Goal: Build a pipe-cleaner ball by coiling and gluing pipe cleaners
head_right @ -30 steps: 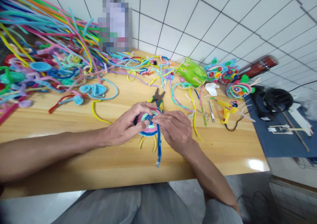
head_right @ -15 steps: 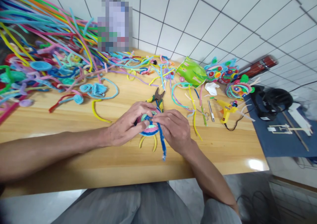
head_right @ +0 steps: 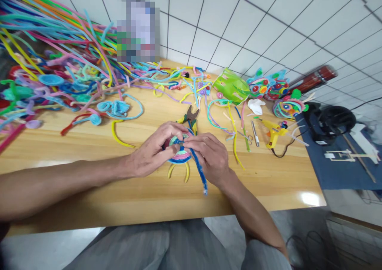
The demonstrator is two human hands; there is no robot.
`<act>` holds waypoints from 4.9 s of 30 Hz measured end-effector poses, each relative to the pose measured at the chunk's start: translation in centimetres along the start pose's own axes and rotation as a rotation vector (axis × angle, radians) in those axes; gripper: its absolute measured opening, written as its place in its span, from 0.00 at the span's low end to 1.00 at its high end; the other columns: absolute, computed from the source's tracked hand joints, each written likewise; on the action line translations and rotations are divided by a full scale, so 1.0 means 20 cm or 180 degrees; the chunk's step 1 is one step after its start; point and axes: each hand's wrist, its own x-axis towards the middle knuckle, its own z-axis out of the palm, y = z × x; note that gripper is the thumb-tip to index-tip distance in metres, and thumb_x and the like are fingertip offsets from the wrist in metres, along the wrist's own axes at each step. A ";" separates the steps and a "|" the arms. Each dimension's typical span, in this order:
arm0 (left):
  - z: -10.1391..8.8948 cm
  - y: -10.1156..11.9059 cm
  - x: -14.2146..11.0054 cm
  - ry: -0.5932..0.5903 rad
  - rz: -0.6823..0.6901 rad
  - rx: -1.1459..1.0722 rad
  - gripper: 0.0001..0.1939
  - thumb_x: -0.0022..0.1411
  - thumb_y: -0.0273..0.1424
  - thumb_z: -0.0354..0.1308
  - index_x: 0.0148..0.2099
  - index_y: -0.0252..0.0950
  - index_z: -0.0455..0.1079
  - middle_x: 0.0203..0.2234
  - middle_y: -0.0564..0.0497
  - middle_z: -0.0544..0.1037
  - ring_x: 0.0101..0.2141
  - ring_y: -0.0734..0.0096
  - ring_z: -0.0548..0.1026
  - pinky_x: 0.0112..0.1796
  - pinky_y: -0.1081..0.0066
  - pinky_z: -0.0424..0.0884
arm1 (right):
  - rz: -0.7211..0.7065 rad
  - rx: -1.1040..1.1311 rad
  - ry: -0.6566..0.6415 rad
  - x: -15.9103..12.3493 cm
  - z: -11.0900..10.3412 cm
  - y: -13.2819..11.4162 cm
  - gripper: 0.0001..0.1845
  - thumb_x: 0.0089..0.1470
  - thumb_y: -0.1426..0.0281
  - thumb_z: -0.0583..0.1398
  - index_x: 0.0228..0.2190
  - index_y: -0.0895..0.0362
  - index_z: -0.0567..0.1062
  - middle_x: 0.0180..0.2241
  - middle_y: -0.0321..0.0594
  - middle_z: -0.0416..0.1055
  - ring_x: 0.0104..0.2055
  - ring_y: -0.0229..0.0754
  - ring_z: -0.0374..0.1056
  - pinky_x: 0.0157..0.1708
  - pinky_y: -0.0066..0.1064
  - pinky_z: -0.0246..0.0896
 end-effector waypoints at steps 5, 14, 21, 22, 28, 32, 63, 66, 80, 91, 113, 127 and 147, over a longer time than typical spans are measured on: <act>0.00 -0.02 0.00 -0.0035 0.0135 0.0161 0.04 0.72 0.28 0.53 0.48 0.39 0.66 0.50 0.43 0.78 0.54 0.59 0.75 0.56 0.55 0.71 | 0.0009 -0.0048 -0.0088 0.01 -0.01 -0.01 0.17 0.63 0.80 0.64 0.49 0.49 0.80 0.42 0.39 0.85 0.44 0.44 0.82 0.45 0.38 0.78; 0.01 -0.02 0.00 -0.0008 0.0224 0.0279 0.06 0.72 0.26 0.53 0.50 0.39 0.66 0.51 0.44 0.77 0.55 0.61 0.74 0.57 0.57 0.70 | 0.0015 -0.0257 0.0097 -0.04 0.00 0.02 0.15 0.61 0.76 0.67 0.48 0.50 0.79 0.43 0.41 0.83 0.42 0.43 0.81 0.42 0.37 0.77; 0.02 -0.01 -0.02 0.0090 0.0039 0.0391 0.06 0.73 0.29 0.53 0.51 0.40 0.66 0.53 0.44 0.76 0.58 0.59 0.72 0.59 0.54 0.67 | 0.0064 -0.0308 0.0003 -0.03 0.02 -0.02 0.16 0.61 0.79 0.66 0.47 0.50 0.78 0.44 0.42 0.82 0.45 0.45 0.79 0.45 0.40 0.76; 0.03 -0.01 -0.02 0.0105 0.0030 0.0427 0.07 0.73 0.29 0.53 0.51 0.40 0.66 0.53 0.44 0.76 0.58 0.59 0.71 0.59 0.54 0.67 | 0.0078 -0.0331 0.0019 -0.03 0.02 -0.02 0.15 0.61 0.79 0.66 0.47 0.50 0.78 0.44 0.42 0.82 0.46 0.45 0.79 0.45 0.40 0.75; 0.01 -0.01 -0.04 0.0061 0.0069 0.0701 0.08 0.73 0.31 0.53 0.53 0.39 0.66 0.53 0.43 0.75 0.57 0.58 0.70 0.58 0.54 0.67 | 0.0144 -0.0324 -0.0022 -0.03 0.03 -0.01 0.13 0.62 0.76 0.66 0.47 0.51 0.78 0.44 0.44 0.81 0.47 0.47 0.78 0.47 0.42 0.74; -0.01 -0.02 -0.04 -0.0049 0.0225 0.0968 0.09 0.72 0.30 0.52 0.53 0.38 0.67 0.54 0.40 0.74 0.57 0.54 0.70 0.55 0.52 0.67 | 0.0219 -0.0231 -0.0066 -0.03 0.02 0.00 0.12 0.62 0.75 0.66 0.46 0.50 0.78 0.45 0.43 0.81 0.48 0.46 0.78 0.49 0.43 0.73; -0.02 0.02 -0.02 -0.0058 0.0130 0.0896 0.05 0.72 0.29 0.56 0.49 0.39 0.66 0.53 0.43 0.77 0.56 0.58 0.73 0.54 0.57 0.67 | 0.0302 -0.0192 0.0097 -0.04 0.01 -0.03 0.14 0.62 0.77 0.66 0.46 0.50 0.77 0.42 0.41 0.83 0.45 0.45 0.80 0.48 0.41 0.76; -0.02 0.02 -0.02 -0.0013 0.0106 0.1000 0.05 0.72 0.32 0.56 0.49 0.40 0.67 0.53 0.43 0.76 0.55 0.57 0.73 0.53 0.57 0.68 | 0.0281 -0.0223 0.0104 -0.04 0.01 -0.03 0.13 0.62 0.77 0.66 0.46 0.49 0.78 0.41 0.40 0.83 0.44 0.45 0.80 0.46 0.41 0.77; -0.03 0.03 -0.05 -0.0017 0.0479 0.1378 0.11 0.69 0.28 0.57 0.53 0.39 0.68 0.54 0.40 0.75 0.52 0.55 0.73 0.51 0.56 0.72 | 0.0241 -0.0236 0.0152 -0.04 0.01 -0.06 0.16 0.60 0.79 0.67 0.46 0.50 0.79 0.40 0.40 0.83 0.42 0.45 0.80 0.44 0.40 0.77; -0.03 0.01 -0.06 0.0036 0.0560 0.1618 0.11 0.69 0.30 0.58 0.53 0.39 0.70 0.51 0.41 0.75 0.48 0.55 0.73 0.47 0.55 0.72 | 0.0413 -0.0273 0.0198 -0.05 -0.04 -0.05 0.18 0.59 0.77 0.69 0.48 0.47 0.79 0.41 0.39 0.84 0.43 0.45 0.82 0.45 0.37 0.79; -0.05 0.01 -0.04 -0.0020 0.1131 0.1827 0.09 0.72 0.31 0.58 0.53 0.38 0.71 0.53 0.39 0.80 0.45 0.59 0.79 0.44 0.60 0.74 | 0.0373 0.0025 0.0205 -0.07 -0.01 -0.03 0.16 0.59 0.80 0.68 0.46 0.51 0.81 0.43 0.42 0.84 0.46 0.44 0.82 0.48 0.38 0.78; -0.08 -0.03 -0.01 -0.0123 0.1305 0.1828 0.07 0.72 0.28 0.56 0.50 0.36 0.73 0.47 0.42 0.79 0.48 0.57 0.76 0.49 0.58 0.75 | 0.0317 0.0060 0.0130 -0.07 -0.01 -0.03 0.17 0.59 0.81 0.68 0.47 0.51 0.80 0.44 0.43 0.83 0.47 0.45 0.81 0.49 0.40 0.78; -0.10 -0.01 -0.01 -0.0205 0.1896 0.2382 0.05 0.71 0.28 0.58 0.49 0.35 0.71 0.54 0.41 0.82 0.47 0.59 0.79 0.44 0.58 0.74 | 0.0607 0.0265 0.0306 -0.07 0.02 -0.01 0.15 0.60 0.77 0.68 0.45 0.48 0.80 0.44 0.39 0.85 0.46 0.45 0.83 0.50 0.40 0.80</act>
